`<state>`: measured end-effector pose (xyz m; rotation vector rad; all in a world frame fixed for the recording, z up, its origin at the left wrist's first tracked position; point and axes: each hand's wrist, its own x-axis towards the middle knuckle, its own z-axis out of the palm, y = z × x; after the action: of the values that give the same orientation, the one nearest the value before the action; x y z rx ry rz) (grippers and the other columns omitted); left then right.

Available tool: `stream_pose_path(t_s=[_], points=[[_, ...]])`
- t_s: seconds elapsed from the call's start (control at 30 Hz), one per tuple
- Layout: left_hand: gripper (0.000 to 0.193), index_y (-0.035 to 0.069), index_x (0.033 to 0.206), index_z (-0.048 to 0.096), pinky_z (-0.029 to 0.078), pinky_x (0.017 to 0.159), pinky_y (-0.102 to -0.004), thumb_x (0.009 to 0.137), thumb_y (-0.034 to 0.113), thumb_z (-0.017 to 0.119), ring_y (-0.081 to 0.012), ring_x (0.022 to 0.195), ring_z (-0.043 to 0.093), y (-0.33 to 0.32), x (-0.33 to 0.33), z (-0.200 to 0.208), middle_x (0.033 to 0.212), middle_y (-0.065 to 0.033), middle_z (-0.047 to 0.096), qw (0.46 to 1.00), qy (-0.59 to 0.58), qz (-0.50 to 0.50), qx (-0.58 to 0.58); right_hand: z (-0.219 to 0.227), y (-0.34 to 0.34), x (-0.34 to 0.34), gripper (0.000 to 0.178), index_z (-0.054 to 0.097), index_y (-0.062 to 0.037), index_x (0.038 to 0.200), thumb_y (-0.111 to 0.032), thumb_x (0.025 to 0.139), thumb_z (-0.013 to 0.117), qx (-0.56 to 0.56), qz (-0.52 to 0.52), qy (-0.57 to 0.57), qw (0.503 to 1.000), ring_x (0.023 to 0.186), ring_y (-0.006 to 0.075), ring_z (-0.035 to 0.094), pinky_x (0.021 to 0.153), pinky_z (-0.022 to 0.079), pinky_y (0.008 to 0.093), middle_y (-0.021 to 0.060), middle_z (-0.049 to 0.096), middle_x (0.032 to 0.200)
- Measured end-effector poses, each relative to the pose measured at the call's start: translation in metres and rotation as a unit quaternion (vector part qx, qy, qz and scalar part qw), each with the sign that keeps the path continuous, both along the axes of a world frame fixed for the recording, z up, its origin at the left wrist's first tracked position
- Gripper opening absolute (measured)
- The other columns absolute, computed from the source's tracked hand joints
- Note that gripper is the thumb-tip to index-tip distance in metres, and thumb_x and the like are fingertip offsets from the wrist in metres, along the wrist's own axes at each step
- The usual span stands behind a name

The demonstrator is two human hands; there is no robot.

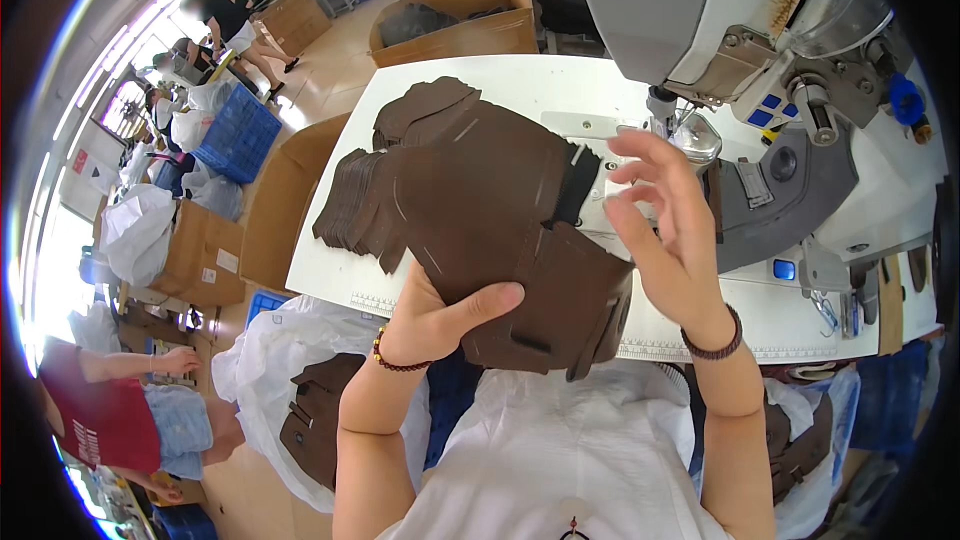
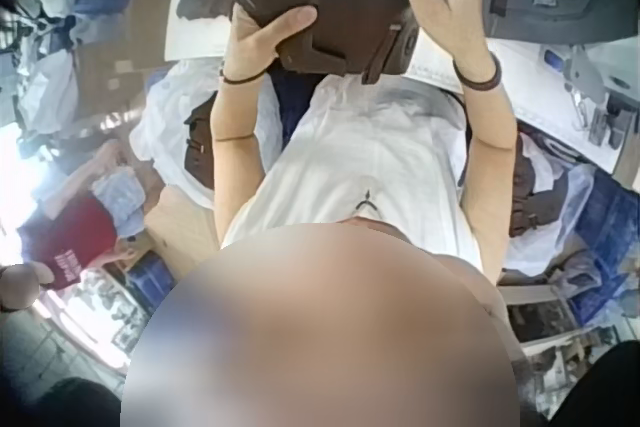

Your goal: Using an industrial sewing machine to stitch leather components for shoe uppers.

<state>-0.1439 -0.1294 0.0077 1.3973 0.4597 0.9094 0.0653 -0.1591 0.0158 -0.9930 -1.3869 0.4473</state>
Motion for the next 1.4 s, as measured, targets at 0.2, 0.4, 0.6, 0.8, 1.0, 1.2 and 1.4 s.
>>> stream_pose_path(t_s=[0.2,0.4,0.6,0.8,1.0,1.2,1.4], points=[[0.036,0.000,0.114,0.054,0.045,0.086,-0.0279,0.080,-0.001,0.065,-0.0127,0.098,0.056,-0.004,0.008,-0.009,0.108,-0.0059,0.061,0.999,-0.030,0.033,-0.022,-0.002,-0.022,-0.006,0.029,0.059,-0.0034,0.101,-0.006,0.073,0.068,0.045,-0.018,-0.184,0.982,0.084,0.0280,0.054,0.073,0.044,0.0325,0.0130,0.056,0.093],[0.039,-0.001,0.117,0.052,0.046,0.087,-0.0292,0.081,0.004,0.066,-0.0153,0.101,0.057,-0.006,0.011,-0.018,0.111,-0.0086,0.060,0.989,-0.102,-0.009,-0.107,-0.012,-0.023,-0.018,0.030,0.058,-0.0027,0.104,0.001,0.075,0.064,0.018,0.042,-0.091,0.995,0.080,0.0202,0.054,0.063,0.046,0.0267,0.0116,0.054,0.096],[0.041,-0.002,0.119,0.049,0.048,0.088,-0.0321,0.083,0.012,0.063,-0.0191,0.100,0.059,-0.009,0.015,-0.027,0.112,-0.0113,0.059,0.944,-0.198,-0.070,-0.254,-0.020,-0.020,-0.020,0.031,0.057,-0.0041,0.107,0.001,0.077,0.062,0.020,0.092,-0.026,0.995,0.080,0.0178,0.053,0.060,0.044,0.0238,0.0126,0.051,0.101],[0.036,-0.001,0.117,0.050,0.049,0.086,-0.0318,0.085,0.010,0.061,-0.0186,0.100,0.059,-0.011,0.022,-0.027,0.112,-0.0112,0.059,0.951,-0.194,-0.042,-0.239,-0.016,-0.019,-0.008,0.035,0.056,-0.0041,0.107,-0.010,0.075,0.068,0.041,-0.021,-0.175,0.984,0.085,0.0205,0.055,0.071,0.044,0.0288,0.0150,0.052,0.108],[0.033,-0.001,0.115,0.052,0.048,0.082,-0.0283,0.083,0.005,0.062,-0.0148,0.095,0.059,-0.012,0.029,-0.024,0.107,-0.0080,0.060,0.980,-0.124,0.017,-0.154,-0.015,-0.016,0.000,0.040,0.054,-0.0025,0.105,-0.017,0.072,0.074,-0.077,0.107,-0.014,0.991,0.080,0.0179,0.058,0.074,0.044,0.0287,0.0090,0.061,0.087],[0.032,-0.001,0.111,0.054,0.047,0.080,-0.0263,0.081,0.000,0.065,-0.0124,0.092,0.058,-0.017,0.028,-0.024,0.103,-0.0065,0.061,0.995,-0.055,0.081,-0.029,-0.017,-0.022,0.002,0.035,0.052,-0.0009,0.098,-0.009,0.073,0.073,-0.120,0.129,-0.001,0.984,0.078,0.0070,0.048,0.070,0.039,0.0205,0.0013,0.054,0.085],[0.034,-0.001,0.108,0.057,0.048,0.078,-0.0257,0.077,-0.001,0.069,-0.0123,0.090,0.059,-0.015,0.031,-0.028,0.100,-0.0063,0.063,0.994,-0.033,0.091,0.048,-0.017,-0.024,0.002,0.029,0.053,-0.0021,0.095,-0.009,0.072,0.069,-0.122,0.121,0.013,0.985,0.076,0.0108,0.057,0.070,0.045,0.0248,0.0055,0.061,0.083]])
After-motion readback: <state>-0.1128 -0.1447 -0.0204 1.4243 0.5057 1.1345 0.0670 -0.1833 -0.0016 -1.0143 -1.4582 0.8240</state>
